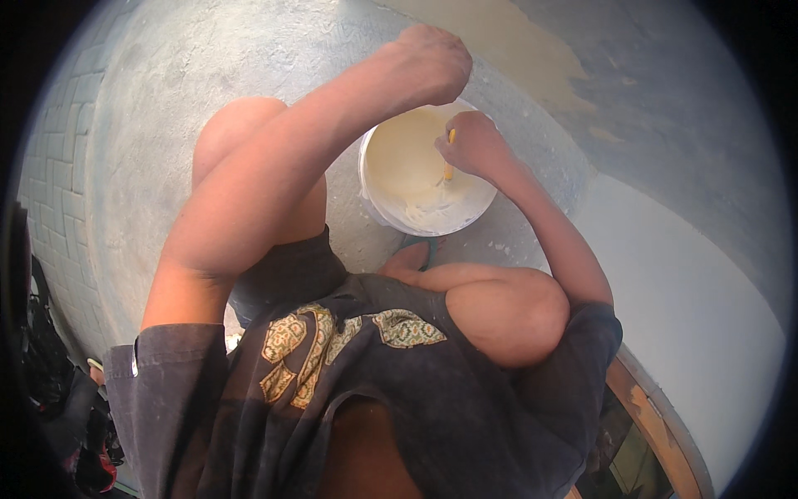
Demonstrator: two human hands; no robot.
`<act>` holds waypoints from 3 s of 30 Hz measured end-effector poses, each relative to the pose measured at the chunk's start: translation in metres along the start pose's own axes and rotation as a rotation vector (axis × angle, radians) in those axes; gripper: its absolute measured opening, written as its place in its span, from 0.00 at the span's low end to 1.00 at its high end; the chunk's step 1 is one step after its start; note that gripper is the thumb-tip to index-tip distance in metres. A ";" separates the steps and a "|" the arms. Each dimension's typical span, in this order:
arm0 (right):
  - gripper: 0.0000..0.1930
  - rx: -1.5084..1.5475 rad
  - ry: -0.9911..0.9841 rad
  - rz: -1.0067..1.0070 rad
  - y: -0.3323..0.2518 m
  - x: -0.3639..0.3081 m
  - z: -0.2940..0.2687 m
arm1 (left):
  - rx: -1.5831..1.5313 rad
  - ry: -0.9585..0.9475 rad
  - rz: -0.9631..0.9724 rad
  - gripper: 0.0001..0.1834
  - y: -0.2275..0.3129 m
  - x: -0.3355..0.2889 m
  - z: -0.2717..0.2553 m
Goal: The person paints the exterior wall of a building using a brush, periodically dipping the brush into a bucket of yellow paint.
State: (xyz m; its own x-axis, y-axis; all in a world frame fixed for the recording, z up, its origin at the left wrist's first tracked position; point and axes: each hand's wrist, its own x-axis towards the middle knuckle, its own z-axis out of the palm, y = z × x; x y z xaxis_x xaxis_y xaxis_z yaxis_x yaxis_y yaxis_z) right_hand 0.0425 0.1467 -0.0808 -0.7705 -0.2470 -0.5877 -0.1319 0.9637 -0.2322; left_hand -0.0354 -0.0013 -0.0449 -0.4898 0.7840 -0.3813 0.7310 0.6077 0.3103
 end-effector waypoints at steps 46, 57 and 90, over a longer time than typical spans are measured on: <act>0.18 0.373 -0.200 0.201 -0.001 -0.011 0.002 | -0.044 0.018 -0.026 0.15 0.000 -0.007 -0.007; 0.10 0.326 -0.339 -0.128 0.026 -0.025 -0.014 | -0.084 -0.039 -0.072 0.19 0.000 0.003 -0.005; 0.09 0.990 0.473 -0.115 0.015 0.026 -0.162 | -0.222 1.573 0.426 0.10 0.037 -0.036 -0.022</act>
State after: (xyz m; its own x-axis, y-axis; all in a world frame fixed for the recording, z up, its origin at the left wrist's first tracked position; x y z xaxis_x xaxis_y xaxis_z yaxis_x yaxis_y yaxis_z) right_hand -0.0808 0.1711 0.0257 -0.9745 -0.0626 -0.2156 0.1767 0.3781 -0.9088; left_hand -0.0007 -0.0040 -0.0005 -0.3568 0.1555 0.9211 0.9208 0.2245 0.3188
